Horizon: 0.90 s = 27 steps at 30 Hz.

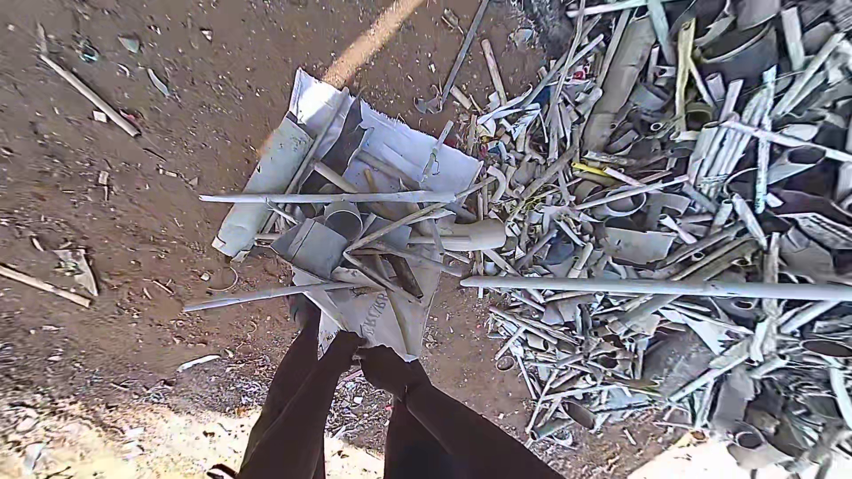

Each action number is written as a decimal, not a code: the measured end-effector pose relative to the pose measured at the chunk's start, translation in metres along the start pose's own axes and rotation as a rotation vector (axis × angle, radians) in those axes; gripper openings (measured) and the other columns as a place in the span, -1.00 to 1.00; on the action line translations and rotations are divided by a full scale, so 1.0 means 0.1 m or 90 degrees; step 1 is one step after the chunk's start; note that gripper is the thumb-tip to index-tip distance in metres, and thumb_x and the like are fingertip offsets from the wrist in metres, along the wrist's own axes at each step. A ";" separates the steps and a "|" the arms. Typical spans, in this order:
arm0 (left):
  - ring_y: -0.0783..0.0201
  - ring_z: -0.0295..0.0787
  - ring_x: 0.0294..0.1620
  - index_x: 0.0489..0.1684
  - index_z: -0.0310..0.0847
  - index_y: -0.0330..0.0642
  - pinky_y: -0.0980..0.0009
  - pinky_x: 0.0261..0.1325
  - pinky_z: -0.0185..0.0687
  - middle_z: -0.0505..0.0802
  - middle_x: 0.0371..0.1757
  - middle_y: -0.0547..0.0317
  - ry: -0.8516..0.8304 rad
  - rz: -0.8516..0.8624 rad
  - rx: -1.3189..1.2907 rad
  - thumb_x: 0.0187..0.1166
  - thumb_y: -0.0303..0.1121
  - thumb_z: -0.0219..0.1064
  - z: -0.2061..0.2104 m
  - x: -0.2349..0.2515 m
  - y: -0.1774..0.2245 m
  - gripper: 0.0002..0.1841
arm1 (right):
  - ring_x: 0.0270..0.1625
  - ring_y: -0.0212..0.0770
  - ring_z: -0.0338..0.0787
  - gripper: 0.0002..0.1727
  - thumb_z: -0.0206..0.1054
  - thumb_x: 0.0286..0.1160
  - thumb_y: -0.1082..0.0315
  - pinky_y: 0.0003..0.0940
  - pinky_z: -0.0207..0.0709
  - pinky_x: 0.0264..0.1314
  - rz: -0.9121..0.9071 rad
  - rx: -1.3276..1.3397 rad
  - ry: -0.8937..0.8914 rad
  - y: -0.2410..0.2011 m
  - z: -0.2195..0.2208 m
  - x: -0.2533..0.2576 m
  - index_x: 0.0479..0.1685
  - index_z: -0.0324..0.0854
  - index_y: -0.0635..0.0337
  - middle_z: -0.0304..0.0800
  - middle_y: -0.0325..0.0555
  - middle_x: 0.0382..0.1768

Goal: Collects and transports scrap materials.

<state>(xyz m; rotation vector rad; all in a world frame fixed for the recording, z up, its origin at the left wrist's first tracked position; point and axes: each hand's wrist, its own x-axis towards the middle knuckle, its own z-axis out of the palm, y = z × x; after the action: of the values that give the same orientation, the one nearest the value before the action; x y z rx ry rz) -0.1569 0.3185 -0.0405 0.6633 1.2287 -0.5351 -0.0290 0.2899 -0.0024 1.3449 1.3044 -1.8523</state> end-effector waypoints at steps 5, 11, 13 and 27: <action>0.16 0.58 -0.19 0.20 0.49 -0.44 0.19 -0.06 0.63 0.60 -0.10 -0.06 0.067 -0.198 -0.370 0.74 -0.45 0.23 -0.30 -0.15 -0.07 -0.76 | 0.15 -0.02 0.81 -0.60 0.11 0.82 0.21 -0.01 0.55 0.33 0.019 0.157 -0.003 -0.07 -0.48 -0.20 0.34 0.72 0.23 0.84 0.14 0.13; 0.45 0.25 -0.70 -0.14 0.51 -0.28 0.55 -0.61 0.26 0.44 -0.56 0.29 0.050 -0.160 -0.437 0.76 -0.48 0.16 -0.48 -0.05 -0.11 -0.92 | -0.14 -0.31 0.84 -0.67 0.17 0.80 0.29 -0.36 0.71 0.05 0.076 0.317 0.261 0.37 -1.82 0.36 0.21 0.68 0.37 0.85 0.01 -0.07; 0.45 0.25 -0.65 -0.04 0.51 -0.32 0.55 -0.57 0.22 0.45 -0.51 0.27 0.049 -0.162 -0.402 0.70 -0.52 0.22 -0.41 -0.04 -0.09 -0.94 | -0.24 -0.29 0.82 -0.69 0.18 0.78 0.28 -0.35 0.72 -0.08 0.073 0.386 0.353 0.83 -2.09 0.64 0.11 0.68 0.37 0.84 -0.01 -0.18; 0.50 0.14 -0.78 -0.21 0.55 -0.20 0.61 -0.73 0.08 0.38 -0.64 0.37 0.009 -0.212 -0.442 0.80 -0.38 0.15 -0.22 0.41 -0.20 -0.84 | 0.33 0.32 0.72 -0.54 0.27 0.64 0.21 0.37 0.54 0.25 0.098 -0.216 -0.164 0.82 0.19 0.46 0.47 0.58 0.14 0.59 0.18 0.50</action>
<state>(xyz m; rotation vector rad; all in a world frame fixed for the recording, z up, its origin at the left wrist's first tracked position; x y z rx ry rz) -0.1749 0.3190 -0.0882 -0.1264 1.4363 -0.3367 0.0121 0.2447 -0.0765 0.9666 1.2712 -1.5554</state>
